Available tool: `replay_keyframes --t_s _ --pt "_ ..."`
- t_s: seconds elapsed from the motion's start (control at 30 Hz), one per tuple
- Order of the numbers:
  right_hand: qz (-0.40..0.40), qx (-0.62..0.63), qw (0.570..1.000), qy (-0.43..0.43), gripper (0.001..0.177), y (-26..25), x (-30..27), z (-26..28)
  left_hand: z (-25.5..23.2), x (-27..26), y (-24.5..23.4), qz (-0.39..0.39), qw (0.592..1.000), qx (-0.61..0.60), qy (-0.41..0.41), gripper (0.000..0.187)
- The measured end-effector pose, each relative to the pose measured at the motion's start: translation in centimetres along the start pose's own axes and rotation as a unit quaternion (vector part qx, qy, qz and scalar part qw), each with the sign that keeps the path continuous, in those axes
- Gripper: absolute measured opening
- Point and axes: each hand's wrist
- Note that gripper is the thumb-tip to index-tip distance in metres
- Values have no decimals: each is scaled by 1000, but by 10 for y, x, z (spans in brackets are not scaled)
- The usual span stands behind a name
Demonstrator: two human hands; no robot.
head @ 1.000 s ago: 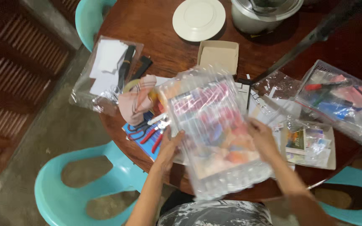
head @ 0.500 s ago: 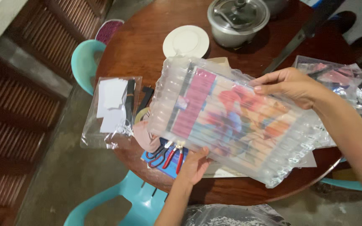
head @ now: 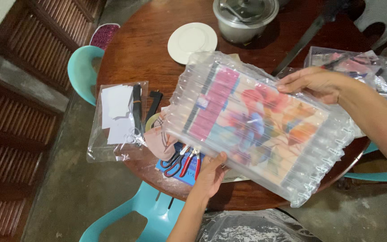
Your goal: The person places a colorful printed paper into an air-cushioned plastic sleeve and secures the opening with clear adhesive tape.
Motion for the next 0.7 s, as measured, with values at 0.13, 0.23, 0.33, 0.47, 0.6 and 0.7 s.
replay_keyframes --t_s 0.13,0.23,0.33,0.47,0.6,0.7 --pt "-30 -49 998 -27 34 2 4 0 -4 -8 7 -39 998 25 -32 48" --pt "-59 -112 991 -41 32 5 10 4 6 -3 6 -12 999 33 26 46" --pt "-44 -95 993 -46 30 7 22 1 14 5 -1 -36 996 48 69 45" --pt "-10 -93 994 -50 26 8 33 -5 16 2 -3 -64 995 39 59 47" --pt "-44 -163 985 -26 24 7 37 0 28 0 -6 -63 996 31 49 42" --pt "-16 -85 993 -83 20 4 41 -9 21 15 -6 -85 995 10 46 46"
Point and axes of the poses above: each hand's wrist, its own x-axis towards the middle knuckle, its own y-axis out of the palm, z = x × y, and after that the axes turned 5 degrees about -z, right-handed
